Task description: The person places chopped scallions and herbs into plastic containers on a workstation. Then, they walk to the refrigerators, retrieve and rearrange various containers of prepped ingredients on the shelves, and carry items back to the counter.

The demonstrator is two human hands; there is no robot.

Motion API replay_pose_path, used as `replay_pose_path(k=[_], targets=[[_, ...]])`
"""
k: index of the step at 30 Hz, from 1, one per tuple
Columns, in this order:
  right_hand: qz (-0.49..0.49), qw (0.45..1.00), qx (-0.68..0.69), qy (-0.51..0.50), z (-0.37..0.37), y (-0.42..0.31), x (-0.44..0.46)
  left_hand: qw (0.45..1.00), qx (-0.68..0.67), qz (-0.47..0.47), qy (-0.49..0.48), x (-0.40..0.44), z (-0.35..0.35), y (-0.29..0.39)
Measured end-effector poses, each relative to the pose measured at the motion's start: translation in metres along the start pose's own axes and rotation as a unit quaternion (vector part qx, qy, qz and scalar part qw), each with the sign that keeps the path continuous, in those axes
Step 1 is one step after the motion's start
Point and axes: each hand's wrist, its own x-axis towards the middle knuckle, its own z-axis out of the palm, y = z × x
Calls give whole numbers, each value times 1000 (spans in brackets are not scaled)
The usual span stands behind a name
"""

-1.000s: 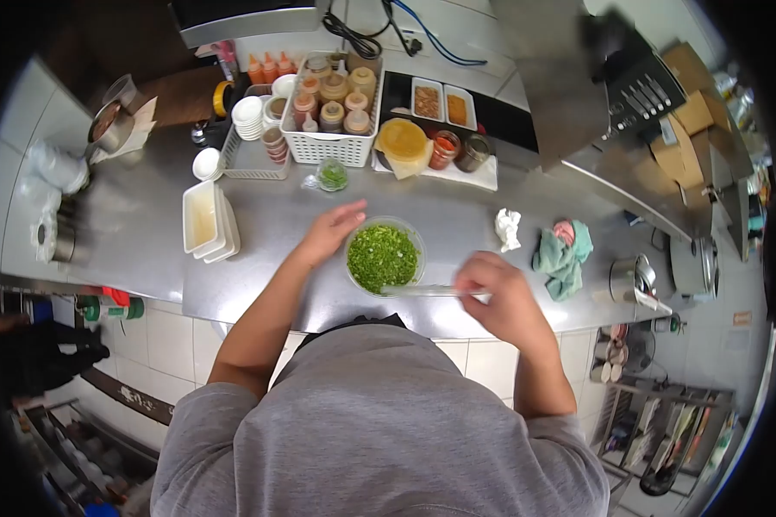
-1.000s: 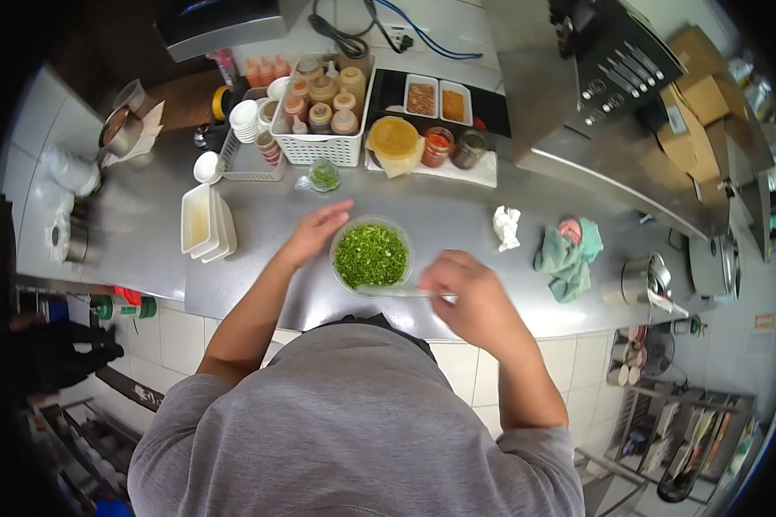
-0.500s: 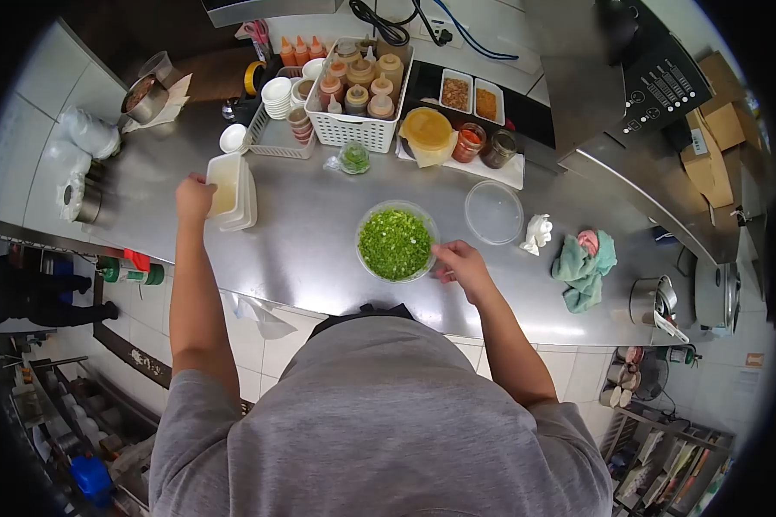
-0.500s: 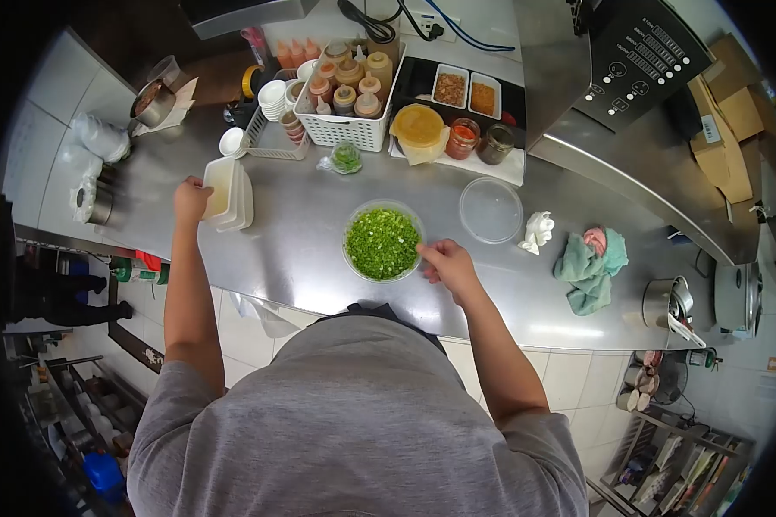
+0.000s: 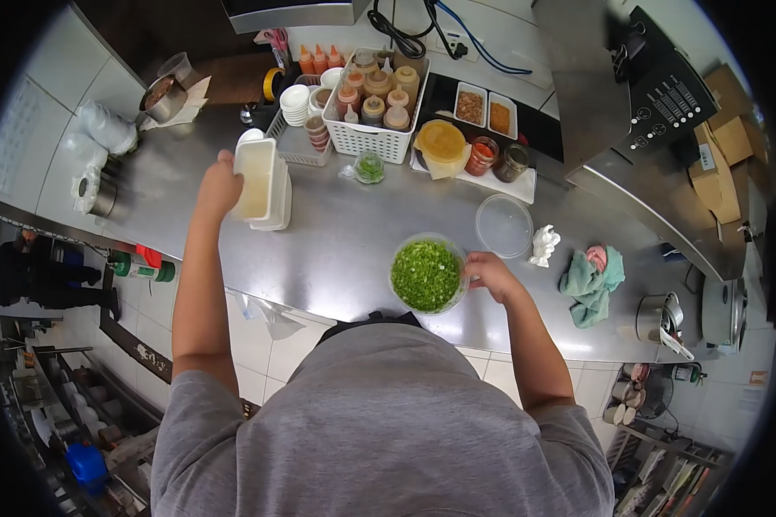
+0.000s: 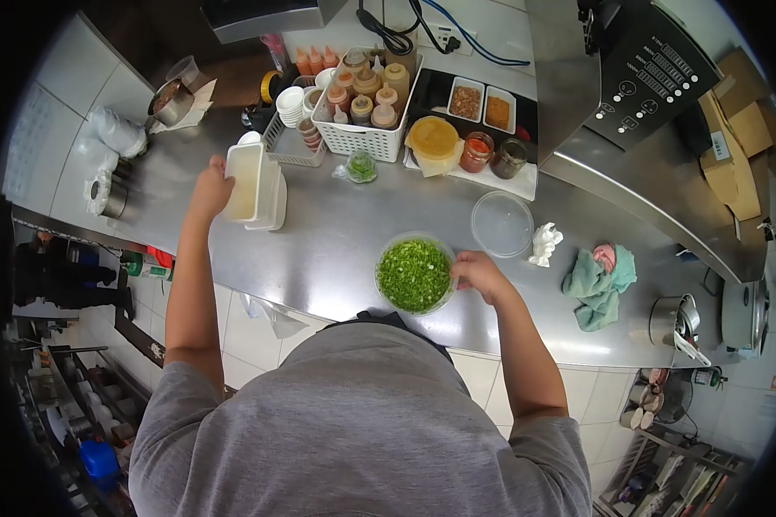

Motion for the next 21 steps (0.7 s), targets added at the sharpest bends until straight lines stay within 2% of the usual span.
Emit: replay_pose_path(k=[1,3,5,7,9,11,12,13,15,16,17,19,20,21], targets=[[10,999,30,-17,1,2,-2,1000,0,3,0,-5,-13,20],[22,998,31,-40,-3,8,-3,983,-140,-2,-114,-32,-37,71],[-1,994,87,-61,-7,15,-4,951,-171,-18,-258,-62,-38,105],[-17,987,142,-79,-5,15,-6,894,-200,-3,-401,-92,-16,108],[-34,974,202,-95,-2,19,-4,856,-226,30,-464,-122,25,88],[-28,975,195,-101,1,28,3,810,-303,-53,-500,-137,32,87],[-28,975,196,-101,3,28,3,758,-344,-107,-544,-142,39,80],[-28,975,196,-99,7,28,2,757,-344,-105,-546,-147,43,76],[-23,963,240,-121,17,28,1,663,-484,-230,-522,-158,51,70],[-17,960,242,-136,21,26,2,630,-562,-237,-481,-163,56,70],[-17,960,242,-138,25,24,3,630,-562,-238,-480,-164,62,70],[-16,968,214,-127,32,20,2,517,-694,-319,-386,-165,72,71],[-14,968,214,-128,34,18,3,445,-717,-347,-408,-161,85,62],[-6,975,191,-115,36,16,4,444,-718,-349,-407,-158,92,63]])
